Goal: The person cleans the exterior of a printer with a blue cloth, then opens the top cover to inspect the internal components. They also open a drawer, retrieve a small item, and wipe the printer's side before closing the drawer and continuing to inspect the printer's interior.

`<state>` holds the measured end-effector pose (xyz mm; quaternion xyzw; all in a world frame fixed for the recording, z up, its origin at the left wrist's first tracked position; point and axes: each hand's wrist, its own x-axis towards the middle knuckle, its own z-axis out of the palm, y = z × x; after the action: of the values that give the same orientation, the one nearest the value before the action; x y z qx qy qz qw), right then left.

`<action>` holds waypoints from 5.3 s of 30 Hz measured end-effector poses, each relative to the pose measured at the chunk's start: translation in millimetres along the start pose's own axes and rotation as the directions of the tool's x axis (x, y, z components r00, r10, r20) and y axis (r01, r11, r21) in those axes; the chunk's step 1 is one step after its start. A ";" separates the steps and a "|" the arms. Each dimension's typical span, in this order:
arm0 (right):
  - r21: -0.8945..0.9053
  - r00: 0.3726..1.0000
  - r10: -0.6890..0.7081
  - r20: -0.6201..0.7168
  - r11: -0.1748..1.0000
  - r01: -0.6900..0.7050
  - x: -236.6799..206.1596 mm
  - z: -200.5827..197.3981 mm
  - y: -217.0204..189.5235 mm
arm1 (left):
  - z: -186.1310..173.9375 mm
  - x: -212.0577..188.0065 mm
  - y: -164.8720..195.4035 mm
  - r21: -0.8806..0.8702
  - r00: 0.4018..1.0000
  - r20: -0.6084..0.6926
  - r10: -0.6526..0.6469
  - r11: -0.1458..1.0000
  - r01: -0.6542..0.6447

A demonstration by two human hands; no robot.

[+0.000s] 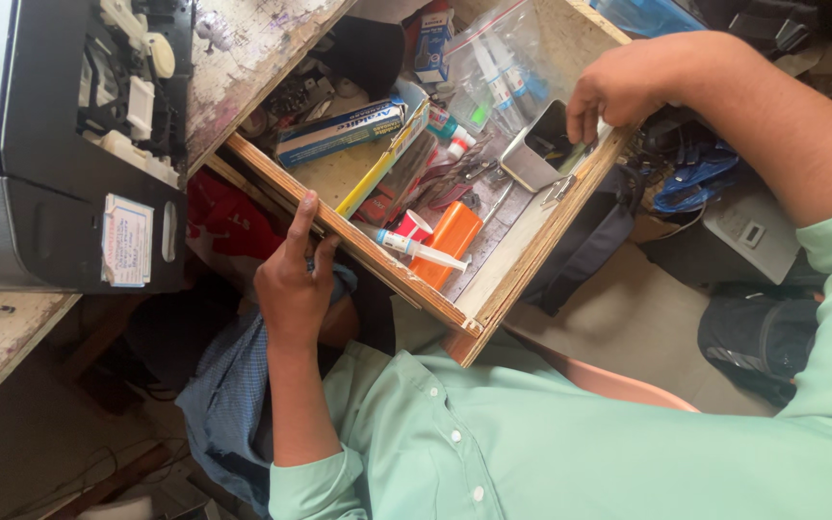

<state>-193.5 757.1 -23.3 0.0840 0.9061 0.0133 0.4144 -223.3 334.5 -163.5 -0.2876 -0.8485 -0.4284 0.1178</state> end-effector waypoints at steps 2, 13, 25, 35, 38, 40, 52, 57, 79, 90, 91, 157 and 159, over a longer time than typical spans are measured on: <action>0.004 0.999 -0.033 -0.002 0.999 0.033 3.0 -1.6 2.5 | -0.6 -0.2 -0.6 0.008 1.000 0.005 -0.004 1.000 0.004; 0.148 0.977 -0.156 0.146 0.980 0.135 29.3 1.0 8.6 | 0.9 -0.8 -2.8 0.024 1.000 0.011 -0.018 1.000 0.017; 0.115 0.973 -0.200 0.113 0.976 0.187 56.5 -20.0 9.5 | -0.6 0.9 -3.5 0.001 1.000 0.005 0.014 1.000 -0.014; -0.077 0.966 -0.259 0.005 0.963 0.258 38.3 -24.4 -27.2 | -1.2 0.7 -5.7 0.003 1.000 0.000 -0.003 1.000 0.003; -0.261 0.892 -0.404 -0.201 0.900 0.349 11.5 -7.1 -41.2 | -0.2 -0.7 -7.3 -0.017 1.000 -0.011 0.021 1.000 -0.021; -0.368 0.806 -0.486 -0.337 0.856 0.362 -3.9 -1.6 -45.0 | 0.0 -0.8 -8.3 -0.031 0.999 -0.018 0.037 0.999 -0.037; -0.522 0.294 -0.611 -0.735 0.787 0.330 -8.5 -10.5 -54.1 | -4.1 5.7 -5.1 0.014 1.000 -0.010 -0.005 1.000 0.005; -0.616 0.266 -0.669 -0.694 0.743 0.263 1.3 5.8 -48.1 | -3.8 7.8 -4.1 0.000 0.998 -0.040 0.038 0.999 -0.038; -0.616 0.417 -0.621 -0.664 0.770 0.165 4.1 28.7 -48.5 | 5.6 -1.0 -8.2 0.028 1.000 -0.009 -0.020 0.999 0.020; -0.568 0.406 -0.612 -0.679 0.788 0.239 16.6 34.4 -55.2 | 3.8 0.7 -6.0 0.037 1.000 0.004 -0.024 0.999 0.024; -0.560 0.422 -0.605 -0.675 0.793 0.241 18.0 35.0 -55.9 | 3.9 0.7 -6.3 0.032 1.000 0.002 -0.019 0.999 0.019; 0.157 0.813 -0.192 -0.550 0.932 0.327 90.1 45.1 -57.6 | 3.0 0.0 -4.4 -0.010 0.997 0.015 -0.072 0.997 0.072; 0.229 0.806 -0.189 -0.561 0.900 0.371 94.1 44.9 -55.4 | 3.3 -0.6 -4.1 -0.007 0.997 0.011 -0.077 0.997 0.077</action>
<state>-227.9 715.7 -128.4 0.0082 0.9757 -0.1774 0.1284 -225.1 335.1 -168.5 -0.2572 -0.8581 -0.4342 0.0954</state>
